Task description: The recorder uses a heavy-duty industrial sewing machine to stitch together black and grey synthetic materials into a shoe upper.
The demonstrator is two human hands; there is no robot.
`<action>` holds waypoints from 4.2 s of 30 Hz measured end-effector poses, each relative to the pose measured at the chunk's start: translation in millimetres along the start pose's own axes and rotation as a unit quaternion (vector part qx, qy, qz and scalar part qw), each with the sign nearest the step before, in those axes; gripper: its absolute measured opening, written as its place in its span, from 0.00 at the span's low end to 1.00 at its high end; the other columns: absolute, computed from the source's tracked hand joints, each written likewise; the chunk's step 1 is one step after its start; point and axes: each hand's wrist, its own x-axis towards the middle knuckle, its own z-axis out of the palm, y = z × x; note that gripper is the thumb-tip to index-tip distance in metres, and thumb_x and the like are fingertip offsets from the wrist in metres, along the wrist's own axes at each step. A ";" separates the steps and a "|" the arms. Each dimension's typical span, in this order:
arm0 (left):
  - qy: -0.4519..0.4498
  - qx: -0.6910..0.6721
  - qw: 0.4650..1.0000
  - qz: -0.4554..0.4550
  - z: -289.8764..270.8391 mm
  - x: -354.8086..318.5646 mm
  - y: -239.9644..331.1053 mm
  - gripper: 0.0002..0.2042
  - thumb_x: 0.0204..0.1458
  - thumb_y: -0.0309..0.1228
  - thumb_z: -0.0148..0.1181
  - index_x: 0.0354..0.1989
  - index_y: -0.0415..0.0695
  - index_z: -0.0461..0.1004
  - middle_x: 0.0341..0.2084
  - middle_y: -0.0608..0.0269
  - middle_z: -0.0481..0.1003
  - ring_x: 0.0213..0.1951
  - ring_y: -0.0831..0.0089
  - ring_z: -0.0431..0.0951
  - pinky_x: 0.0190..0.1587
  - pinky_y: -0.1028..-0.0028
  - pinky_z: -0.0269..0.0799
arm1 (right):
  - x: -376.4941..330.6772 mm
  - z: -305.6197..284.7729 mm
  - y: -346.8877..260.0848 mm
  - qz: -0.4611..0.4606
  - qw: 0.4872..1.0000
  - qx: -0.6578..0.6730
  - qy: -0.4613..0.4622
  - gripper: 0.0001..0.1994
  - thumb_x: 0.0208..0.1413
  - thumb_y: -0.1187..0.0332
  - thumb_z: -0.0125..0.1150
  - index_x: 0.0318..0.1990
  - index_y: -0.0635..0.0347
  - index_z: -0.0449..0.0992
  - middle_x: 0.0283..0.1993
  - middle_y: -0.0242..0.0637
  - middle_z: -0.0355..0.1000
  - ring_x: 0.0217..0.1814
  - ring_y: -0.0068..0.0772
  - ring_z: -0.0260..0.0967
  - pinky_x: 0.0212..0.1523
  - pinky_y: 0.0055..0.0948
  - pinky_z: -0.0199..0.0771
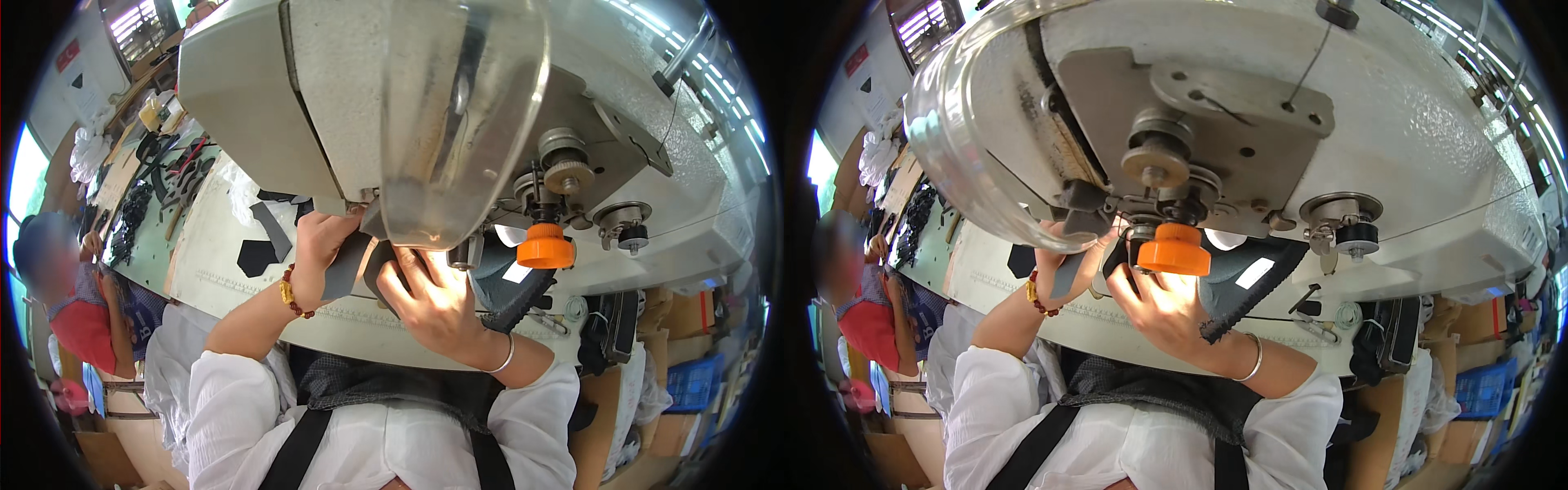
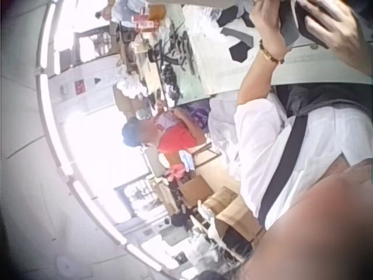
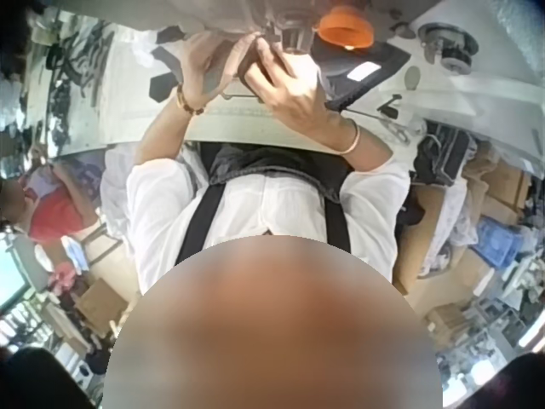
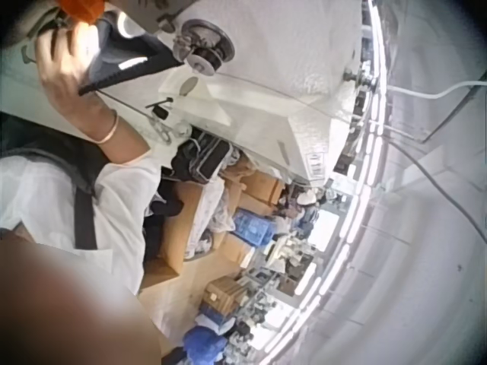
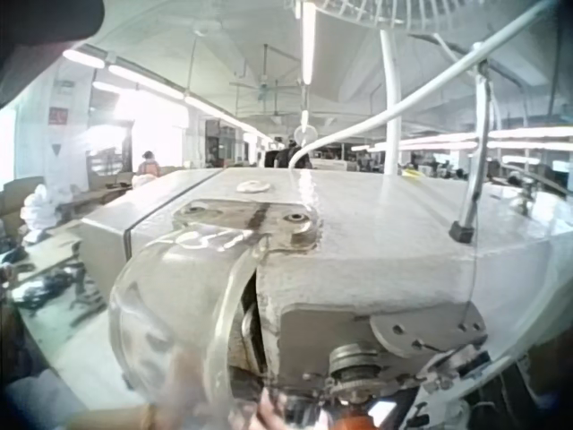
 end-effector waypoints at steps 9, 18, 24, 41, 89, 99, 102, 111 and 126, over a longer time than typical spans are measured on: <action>-0.108 -0.011 0.988 0.106 -11.2 5.0 -4.8 0.27 0.34 0.18 0.58 0.51 0.37 0.78 0.32 0.51 0.77 0.29 0.51 0.78 0.30 0.63 0.72 | 2.5 -1.2 -1.7 -0.005 0.999 -0.030 0.020 0.09 0.46 0.67 0.67 0.36 0.53 0.77 0.50 0.37 0.79 0.49 0.36 0.77 0.27 0.29 0.72; -0.091 -0.030 0.992 0.079 -14.0 7.0 0.8 0.29 0.36 0.18 0.55 0.54 0.35 0.78 0.35 0.48 0.78 0.28 0.50 0.78 0.29 0.67 0.73 | 0.9 -7.3 3.4 -0.026 0.999 -0.034 -0.015 0.09 0.46 0.67 0.66 0.37 0.53 0.78 0.48 0.34 0.79 0.44 0.31 0.77 0.27 0.26 0.72; -0.124 0.014 0.987 0.106 -15.5 9.6 8.6 0.30 0.34 0.17 0.59 0.54 0.34 0.77 0.38 0.45 0.79 0.27 0.53 0.78 0.28 0.67 0.73 | -0.3 -5.0 4.2 -0.020 0.999 -0.035 -0.001 0.13 0.45 0.66 0.68 0.40 0.55 0.80 0.47 0.33 0.80 0.43 0.29 0.78 0.33 0.26 0.79; -0.090 0.199 0.953 0.208 1.4 -1.7 23.3 0.09 0.47 0.27 0.63 0.36 0.40 0.77 0.34 0.58 0.76 0.45 0.61 0.82 0.37 0.71 0.80 | -0.8 -20.8 9.0 -0.002 0.994 -0.085 -0.061 0.18 0.49 0.70 0.64 0.50 0.60 0.79 0.54 0.45 0.80 0.46 0.43 0.80 0.49 0.46 0.76; -0.138 0.065 0.981 0.118 -16.8 2.4 0.3 0.17 0.42 0.20 0.66 0.43 0.45 0.83 0.41 0.49 0.80 0.21 0.68 0.75 0.25 0.72 0.72 | -34.9 11.3 70.0 0.087 0.958 0.273 -0.002 0.09 0.39 0.72 0.67 0.31 0.55 0.77 0.33 0.31 0.74 0.35 0.32 0.75 0.36 0.33 0.75; -0.092 0.175 0.958 0.207 -4.0 2.9 8.0 0.12 0.47 0.26 0.64 0.41 0.47 0.81 0.42 0.51 0.79 0.20 0.74 0.72 0.22 0.76 0.70 | -63.0 21.0 85.9 0.105 0.915 0.383 -0.063 0.08 0.54 0.78 0.64 0.41 0.60 0.76 0.33 0.32 0.73 0.32 0.31 0.72 0.34 0.32 0.75; -0.091 0.166 0.963 0.194 -3.3 3.0 7.4 0.11 0.47 0.26 0.64 0.41 0.47 0.81 0.41 0.50 0.79 0.19 0.75 0.71 0.21 0.77 0.69 | -71.1 21.0 87.1 0.228 0.593 0.770 -0.058 0.11 0.65 0.70 0.56 0.51 0.65 0.74 0.43 0.37 0.73 0.45 0.34 0.69 0.48 0.36 0.71; -0.142 0.156 0.960 0.184 -8.5 5.8 2.7 0.07 0.46 0.26 0.64 0.35 0.44 0.81 0.42 0.49 0.78 0.17 0.75 0.70 0.20 0.77 0.69 | -87.1 15.4 82.8 0.306 0.505 0.807 -0.007 0.24 0.68 0.58 0.60 0.59 0.72 0.76 0.58 0.48 0.77 0.69 0.48 0.68 0.75 0.48 0.59; -0.077 -0.354 0.852 -0.378 -12.1 2.7 -5.0 0.17 0.45 0.16 0.67 0.46 0.39 0.80 0.34 0.56 0.83 0.34 0.55 0.83 0.39 0.68 0.77 | 8.8 -10.7 64.4 0.282 -0.954 0.090 -0.040 0.07 0.44 0.74 0.66 0.32 0.52 0.78 0.45 0.32 0.83 0.42 0.32 0.82 0.44 0.29 0.85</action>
